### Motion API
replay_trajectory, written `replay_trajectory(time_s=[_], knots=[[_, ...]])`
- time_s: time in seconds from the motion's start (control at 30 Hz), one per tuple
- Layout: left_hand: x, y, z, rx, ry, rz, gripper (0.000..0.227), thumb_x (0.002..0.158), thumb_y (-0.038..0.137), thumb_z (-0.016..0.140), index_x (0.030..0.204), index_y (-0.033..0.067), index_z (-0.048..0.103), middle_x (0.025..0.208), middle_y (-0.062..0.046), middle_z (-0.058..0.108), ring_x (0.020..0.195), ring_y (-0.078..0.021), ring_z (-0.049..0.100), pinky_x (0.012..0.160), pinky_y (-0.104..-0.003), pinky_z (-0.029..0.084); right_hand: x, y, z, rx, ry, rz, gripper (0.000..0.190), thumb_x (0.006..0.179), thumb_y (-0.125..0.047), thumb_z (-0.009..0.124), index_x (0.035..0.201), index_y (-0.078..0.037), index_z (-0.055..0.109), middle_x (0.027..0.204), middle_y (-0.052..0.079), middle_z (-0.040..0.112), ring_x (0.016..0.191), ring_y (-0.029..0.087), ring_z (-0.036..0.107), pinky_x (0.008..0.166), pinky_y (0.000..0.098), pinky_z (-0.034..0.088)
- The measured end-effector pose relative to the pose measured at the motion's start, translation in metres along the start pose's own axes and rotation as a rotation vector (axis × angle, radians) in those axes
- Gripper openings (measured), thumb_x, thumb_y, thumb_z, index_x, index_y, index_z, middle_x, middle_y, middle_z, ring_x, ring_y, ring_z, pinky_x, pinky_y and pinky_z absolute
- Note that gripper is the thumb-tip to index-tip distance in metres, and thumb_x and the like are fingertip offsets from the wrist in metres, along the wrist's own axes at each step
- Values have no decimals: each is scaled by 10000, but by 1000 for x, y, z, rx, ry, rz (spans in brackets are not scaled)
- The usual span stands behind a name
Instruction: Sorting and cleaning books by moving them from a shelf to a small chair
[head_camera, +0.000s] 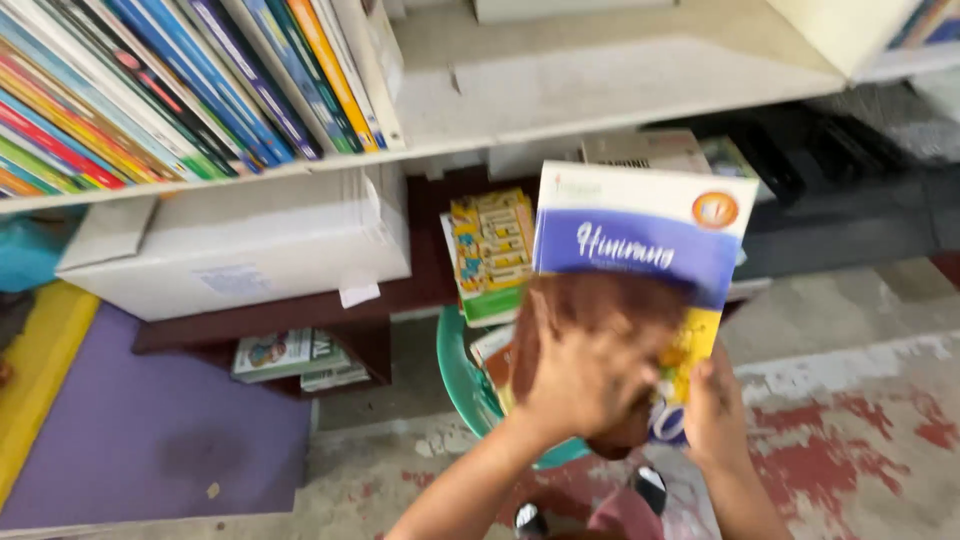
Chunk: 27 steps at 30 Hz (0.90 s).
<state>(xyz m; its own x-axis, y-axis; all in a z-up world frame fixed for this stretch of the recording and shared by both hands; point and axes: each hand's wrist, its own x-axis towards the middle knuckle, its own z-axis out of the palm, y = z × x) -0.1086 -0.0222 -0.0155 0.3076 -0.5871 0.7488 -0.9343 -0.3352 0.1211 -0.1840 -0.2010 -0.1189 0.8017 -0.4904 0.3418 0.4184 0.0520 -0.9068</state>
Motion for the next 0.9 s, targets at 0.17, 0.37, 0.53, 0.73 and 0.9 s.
replay_trajectory(time_s=[0.17,0.37,0.53,0.73,0.9], knots=[[4,-103,18,-477,239,-458,704,1058,222,603,1667,232,249,1720,-232,183,1480,-552,309,1171,-681,359,-9,-36,68,-135,98,48,645,1042,-475,427,1552,-82,453,1387,151,607,1210,255,600,949,462,545],[-94,-48,14,-947,-174,-1392,1051,816,571,766,1556,-48,350,1512,-359,453,1442,-462,423,1233,-537,316,-5,41,29,-240,255,323,554,1080,-526,475,1475,-149,569,1194,159,672,1047,251,590,983,442,500],[-138,-87,37,-935,288,-1405,598,895,306,776,1376,-16,627,1301,-280,691,1266,-352,624,1075,-486,499,34,33,100,-377,75,627,688,933,-613,614,1462,-175,581,1308,229,652,1176,384,611,1044,551,462],[-122,-173,68,-866,516,-1441,648,921,313,751,1448,0,539,1423,-259,591,1374,-364,518,1132,-472,458,130,47,150,-381,-279,462,771,885,-340,757,1542,-83,445,1464,263,539,1372,423,497,1127,543,401],[-150,-256,116,-603,133,-1503,889,927,588,693,1602,114,363,1511,-241,519,1424,-404,465,1160,-533,418,158,166,114,-727,-436,195,762,898,-127,717,1543,81,369,1442,398,486,1347,550,465,1123,629,387]])
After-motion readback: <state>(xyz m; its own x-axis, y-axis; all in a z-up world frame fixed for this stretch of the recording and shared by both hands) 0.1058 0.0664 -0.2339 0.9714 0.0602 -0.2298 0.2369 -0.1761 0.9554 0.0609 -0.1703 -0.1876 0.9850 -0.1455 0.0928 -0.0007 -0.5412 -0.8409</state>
